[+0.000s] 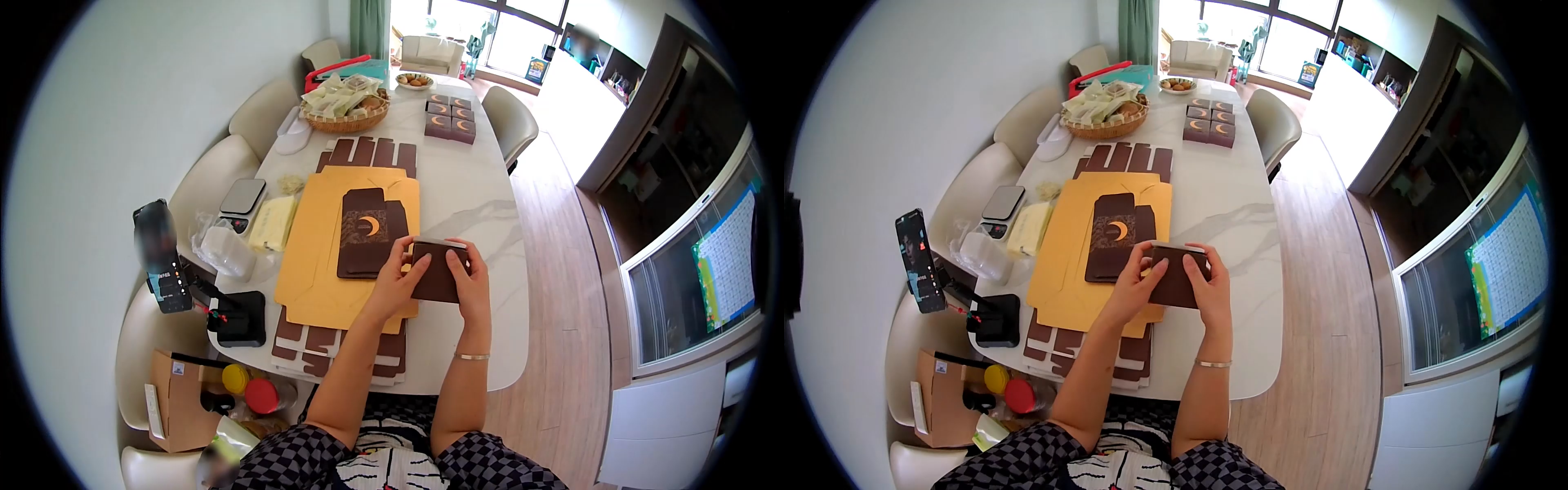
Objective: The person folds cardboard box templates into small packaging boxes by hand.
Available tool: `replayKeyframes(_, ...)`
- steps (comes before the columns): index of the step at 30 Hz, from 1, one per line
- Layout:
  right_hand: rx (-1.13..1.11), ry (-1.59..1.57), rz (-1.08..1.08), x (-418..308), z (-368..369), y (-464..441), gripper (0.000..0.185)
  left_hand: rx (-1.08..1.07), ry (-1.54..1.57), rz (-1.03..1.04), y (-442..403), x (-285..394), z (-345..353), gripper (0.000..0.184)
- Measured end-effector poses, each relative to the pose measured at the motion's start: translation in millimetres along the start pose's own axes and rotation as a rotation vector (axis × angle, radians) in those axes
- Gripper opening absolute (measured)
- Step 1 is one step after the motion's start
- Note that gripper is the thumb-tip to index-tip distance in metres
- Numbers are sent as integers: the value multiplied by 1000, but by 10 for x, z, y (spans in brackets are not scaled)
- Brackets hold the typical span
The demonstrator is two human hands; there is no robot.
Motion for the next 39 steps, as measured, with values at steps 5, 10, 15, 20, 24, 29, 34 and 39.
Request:
replayKeyframes(5,-39,-33,40,78,-64,-30,21,31,-8,-4,7,-7,-10,35)
replayKeyframes(10,-143,-75,81,145,-79,-45,21,71,171,7,10,52,8,25)
replayKeyframes(15,-101,-101,93,201,-71,-79,21,57,239,-85,30,68,-9,20)
replayKeyframes(20,-42,-41,94,265,-158,-85,22,14,200,-135,28,18,-47,22)
replayKeyframes(24,74,-169,235,270,-210,-94,16,-24,143,-185,48,48,-15,22)
replayKeyframes(29,69,-198,258,364,-297,-106,21,20,142,-249,-44,-62,-52,25)
replayKeyframes(34,16,-164,285,306,-305,-96,20,30,120,-243,-55,-97,-45,23)
replayKeyframes(39,-79,-237,233,236,-275,-82,22,-62,200,-205,-50,-48,-42,25)
Point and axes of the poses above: each hand's wrist, its own y-axis away from the middle knuckle, its own z-axis out of the palm, x = y × z, the point moved 1 cm from there along -y, towards the middle knuckle
